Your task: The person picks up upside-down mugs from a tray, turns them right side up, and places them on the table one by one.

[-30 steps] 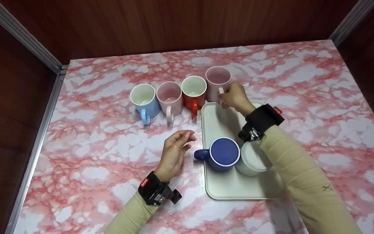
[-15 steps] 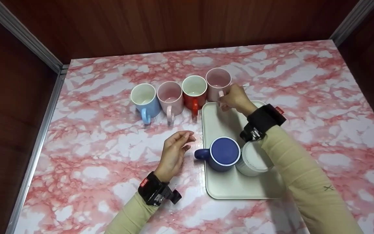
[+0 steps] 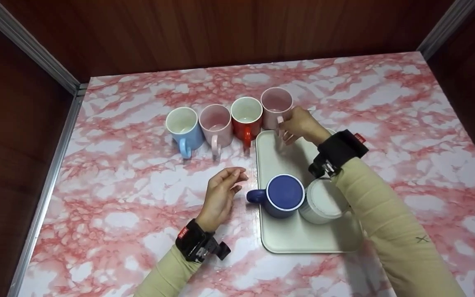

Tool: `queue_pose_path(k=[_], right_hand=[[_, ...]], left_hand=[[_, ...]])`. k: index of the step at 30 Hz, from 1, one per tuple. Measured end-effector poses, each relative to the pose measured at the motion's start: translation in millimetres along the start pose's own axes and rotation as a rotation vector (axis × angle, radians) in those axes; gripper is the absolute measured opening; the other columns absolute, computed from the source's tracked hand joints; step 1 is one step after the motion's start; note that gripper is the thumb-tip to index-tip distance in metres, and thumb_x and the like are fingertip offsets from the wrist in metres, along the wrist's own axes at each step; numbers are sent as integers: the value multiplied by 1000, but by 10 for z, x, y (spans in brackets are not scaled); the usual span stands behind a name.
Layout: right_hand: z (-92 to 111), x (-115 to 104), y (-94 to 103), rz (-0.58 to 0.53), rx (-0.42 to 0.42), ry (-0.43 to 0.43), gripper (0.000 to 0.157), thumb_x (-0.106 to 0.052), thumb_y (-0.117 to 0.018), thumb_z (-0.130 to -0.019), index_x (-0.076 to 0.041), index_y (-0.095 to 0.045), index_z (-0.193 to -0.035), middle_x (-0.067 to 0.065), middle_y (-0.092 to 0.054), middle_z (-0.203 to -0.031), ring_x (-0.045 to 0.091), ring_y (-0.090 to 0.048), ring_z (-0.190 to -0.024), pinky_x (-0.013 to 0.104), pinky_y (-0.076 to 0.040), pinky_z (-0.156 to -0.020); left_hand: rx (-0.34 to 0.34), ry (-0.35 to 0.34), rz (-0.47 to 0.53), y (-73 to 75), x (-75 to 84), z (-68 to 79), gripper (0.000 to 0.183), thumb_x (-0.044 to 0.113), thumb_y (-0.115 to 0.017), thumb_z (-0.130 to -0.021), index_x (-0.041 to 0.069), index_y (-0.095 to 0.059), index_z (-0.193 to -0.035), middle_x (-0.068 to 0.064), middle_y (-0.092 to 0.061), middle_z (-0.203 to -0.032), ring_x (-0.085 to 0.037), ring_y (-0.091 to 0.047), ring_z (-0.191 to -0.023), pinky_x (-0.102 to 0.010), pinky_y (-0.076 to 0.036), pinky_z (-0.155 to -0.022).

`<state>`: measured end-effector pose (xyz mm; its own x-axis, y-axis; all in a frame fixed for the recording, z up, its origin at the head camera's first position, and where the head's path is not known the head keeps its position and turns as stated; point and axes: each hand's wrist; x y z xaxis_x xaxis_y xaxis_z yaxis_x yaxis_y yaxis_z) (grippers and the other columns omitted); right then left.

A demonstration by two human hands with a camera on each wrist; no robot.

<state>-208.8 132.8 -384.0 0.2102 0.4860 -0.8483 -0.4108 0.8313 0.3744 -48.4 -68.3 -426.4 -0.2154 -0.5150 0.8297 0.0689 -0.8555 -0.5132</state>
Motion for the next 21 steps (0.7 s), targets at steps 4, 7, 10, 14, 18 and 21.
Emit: queue_pose_path(k=[4,7,10,14,18,21], right_hand=[[31,-23,37,132,-1,18,11,-5,-55,-84,3,-59,-77,3,-60,-59,18,-59,-52,32,-52,-48],[58,-37,82,221,6,42,14,-9,-56,-84,3,-61,-81,6,-62,-64,17,-58,-55,31,-52,-49],[89,-52,146,267,5,56,18,-11,-56,-85,6,-62,-86,8,-62,-68,15,-59,-56,29,-51,-49],[146,-78,248,286,-8,73,21,-12,-56,-86,8,-61,-90,4,-60,-68,14,-60,-58,27,-51,-51],[228,-86,358,291,-1,83,20,-11,-55,-88,7,-62,-91,8,-61,-74,13,-60,-60,26,-51,-53],[305,-80,440,293,4,104,21,-12,-55,-89,8,-62,-94,15,-63,-80,14,-61,-62,26,-51,-54]], left_hand=[[2,0,-3,14,1,3,12,4,-50,-91,3,-62,-93,-5,-60,-81,-16,-56,-84,-29,-38,-75],[7,-1,-25,22,1,4,11,4,-51,-91,3,-61,-94,-5,-60,-81,-17,-56,-85,-31,-38,-76],[12,-8,-88,29,-3,3,11,6,-52,-91,2,-61,-96,-4,-59,-82,-17,-56,-86,-34,-37,-78],[18,-33,-225,54,-21,-11,16,8,-54,-90,-2,-59,-101,-4,-60,-82,-17,-55,-86,-38,-38,-79],[21,-44,-367,94,-33,-33,18,9,-54,-91,-5,-60,-100,-3,-60,-79,-16,-56,-82,-40,-40,-79],[25,-41,-450,129,-30,-47,18,10,-53,-91,-5,-61,-97,-2,-60,-75,-15,-57,-78,-39,-41,-78]])
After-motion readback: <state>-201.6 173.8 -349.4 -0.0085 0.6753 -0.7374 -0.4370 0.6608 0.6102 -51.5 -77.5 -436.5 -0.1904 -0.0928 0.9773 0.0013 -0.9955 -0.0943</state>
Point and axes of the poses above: each hand's wrist, its own z-axis away from the middle knuckle, its own y-axis out of the back of the hand, x = y × z
